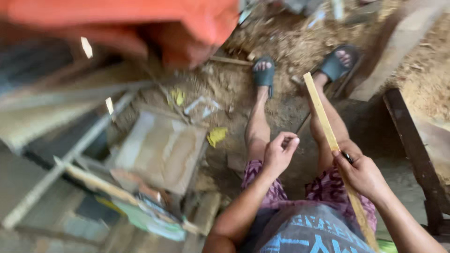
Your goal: The person picks up a small wooden stick and a metal hand plane, then repeatedly rubs the plane's blade against a sharpening stone mounted on a workbench. The person adjusts the plane and continues sharpening the blade.
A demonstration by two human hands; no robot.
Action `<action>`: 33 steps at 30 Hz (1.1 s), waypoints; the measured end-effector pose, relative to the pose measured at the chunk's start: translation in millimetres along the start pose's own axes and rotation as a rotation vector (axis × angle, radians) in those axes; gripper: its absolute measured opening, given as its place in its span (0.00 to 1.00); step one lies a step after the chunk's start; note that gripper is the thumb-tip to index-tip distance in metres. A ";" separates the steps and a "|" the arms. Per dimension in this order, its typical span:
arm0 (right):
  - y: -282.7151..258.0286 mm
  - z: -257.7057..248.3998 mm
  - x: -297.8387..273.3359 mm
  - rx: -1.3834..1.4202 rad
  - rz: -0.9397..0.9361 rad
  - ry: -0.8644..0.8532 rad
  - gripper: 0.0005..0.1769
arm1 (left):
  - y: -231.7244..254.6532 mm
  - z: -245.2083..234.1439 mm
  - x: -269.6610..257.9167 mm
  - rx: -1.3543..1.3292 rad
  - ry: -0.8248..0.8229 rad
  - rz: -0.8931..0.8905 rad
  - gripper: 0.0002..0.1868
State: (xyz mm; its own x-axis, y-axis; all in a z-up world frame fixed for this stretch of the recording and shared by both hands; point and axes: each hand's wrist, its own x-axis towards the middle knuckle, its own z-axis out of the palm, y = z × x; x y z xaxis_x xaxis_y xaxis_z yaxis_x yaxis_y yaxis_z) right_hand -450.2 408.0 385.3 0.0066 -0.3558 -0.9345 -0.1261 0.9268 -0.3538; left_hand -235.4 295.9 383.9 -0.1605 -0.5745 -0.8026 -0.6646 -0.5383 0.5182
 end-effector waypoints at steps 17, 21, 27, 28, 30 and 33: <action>-80.2 132.8 -67.1 -0.397 -0.486 0.155 0.11 | -161.1 -29.7 -149.1 -0.245 -0.228 0.365 0.23; -105.2 158.1 -85.9 -0.310 -0.408 0.241 0.11 | -131.3 8.6 -169.3 -0.266 -0.511 0.511 0.27; -123.0 233.8 -67.9 -0.192 -0.393 0.244 0.10 | -136.8 -33.3 -168.5 -0.230 -0.438 0.669 0.21; -117.1 237.6 -77.4 -0.140 -0.400 0.253 0.10 | -146.6 -49.3 -166.5 -0.248 -0.382 0.700 0.20; -103.0 238.5 -99.3 -0.028 -0.411 0.265 0.10 | -173.0 -82.5 -168.4 -0.304 -0.242 0.755 0.19; -76.8 235.7 -136.7 0.166 -0.423 0.256 0.10 | -238.5 -130.1 -212.3 -0.315 -0.160 0.728 0.19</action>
State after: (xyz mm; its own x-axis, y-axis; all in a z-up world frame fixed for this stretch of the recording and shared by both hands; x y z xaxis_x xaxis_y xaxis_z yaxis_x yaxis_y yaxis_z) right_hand -207.5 413.8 531.0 -0.2231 -0.7017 -0.6766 -0.0055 0.6950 -0.7190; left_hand 52.1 466.0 469.1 -0.5919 -0.7657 -0.2516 -0.1201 -0.2249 0.9669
